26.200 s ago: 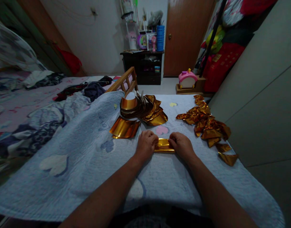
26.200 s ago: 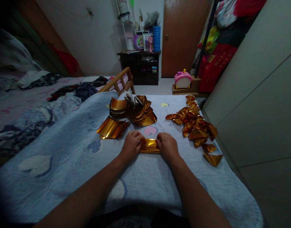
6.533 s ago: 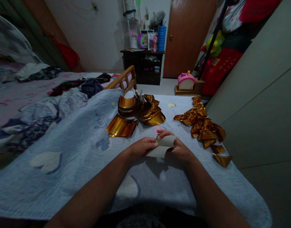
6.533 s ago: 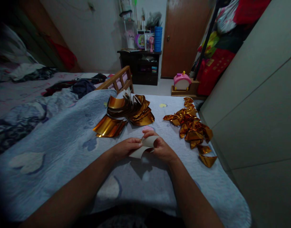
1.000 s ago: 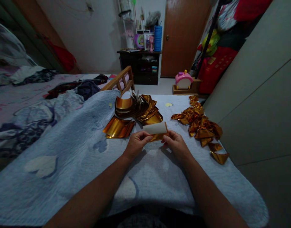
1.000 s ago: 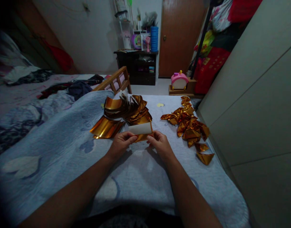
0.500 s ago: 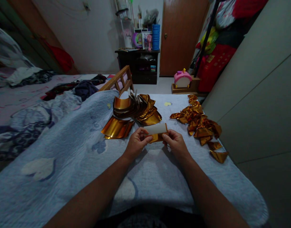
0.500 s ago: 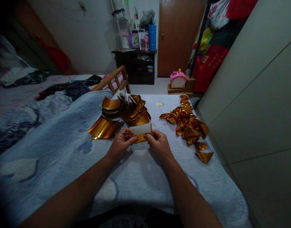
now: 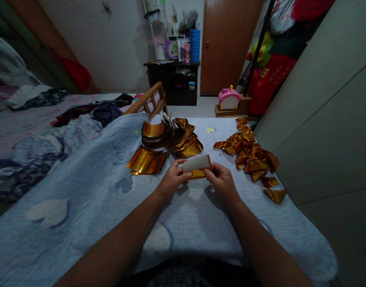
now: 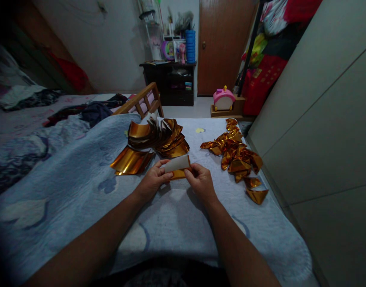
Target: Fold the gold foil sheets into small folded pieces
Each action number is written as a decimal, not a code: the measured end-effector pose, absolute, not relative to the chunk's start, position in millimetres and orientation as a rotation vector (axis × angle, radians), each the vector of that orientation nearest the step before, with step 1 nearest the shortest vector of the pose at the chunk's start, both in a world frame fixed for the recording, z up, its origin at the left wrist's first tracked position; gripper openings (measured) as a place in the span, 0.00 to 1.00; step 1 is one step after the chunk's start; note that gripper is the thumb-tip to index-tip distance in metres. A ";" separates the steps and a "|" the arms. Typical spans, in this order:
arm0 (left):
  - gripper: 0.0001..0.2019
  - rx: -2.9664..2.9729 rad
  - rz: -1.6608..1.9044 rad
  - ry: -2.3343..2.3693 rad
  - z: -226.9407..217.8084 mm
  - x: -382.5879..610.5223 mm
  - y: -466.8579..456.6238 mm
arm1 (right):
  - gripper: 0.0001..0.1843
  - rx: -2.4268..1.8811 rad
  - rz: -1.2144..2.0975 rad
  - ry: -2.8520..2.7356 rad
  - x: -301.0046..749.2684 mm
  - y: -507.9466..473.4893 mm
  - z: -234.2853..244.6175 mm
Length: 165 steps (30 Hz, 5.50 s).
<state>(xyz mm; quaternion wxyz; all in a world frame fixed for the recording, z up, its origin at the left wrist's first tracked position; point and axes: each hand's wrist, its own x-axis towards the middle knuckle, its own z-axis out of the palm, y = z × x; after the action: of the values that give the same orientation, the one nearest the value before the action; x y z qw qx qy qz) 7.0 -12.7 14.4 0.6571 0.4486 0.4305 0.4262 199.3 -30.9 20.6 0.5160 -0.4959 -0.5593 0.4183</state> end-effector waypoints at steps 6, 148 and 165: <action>0.44 0.987 0.975 0.919 10.6 5.0 -9.8 | 0.11 -1.188 0.846 -1.443 196.6 -34.4 24.4; 0.34 2.832 0.182 1.332 -4.5 30.3 -69.3 | 0.07 -1.827 0.219 -2.234 184.3 -33.1 9.6; 0.32 2.763 0.122 1.389 -2.8 5.1 -75.5 | 0.07 -1.828 0.191 -2.269 184.9 -35.6 9.8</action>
<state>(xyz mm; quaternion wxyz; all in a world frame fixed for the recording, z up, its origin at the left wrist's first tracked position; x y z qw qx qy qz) 5.1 -75.5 -2.8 0.0234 0.8926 0.4485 0.0394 184.9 -35.6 9.8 0.1106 -0.6222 -0.7723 0.0649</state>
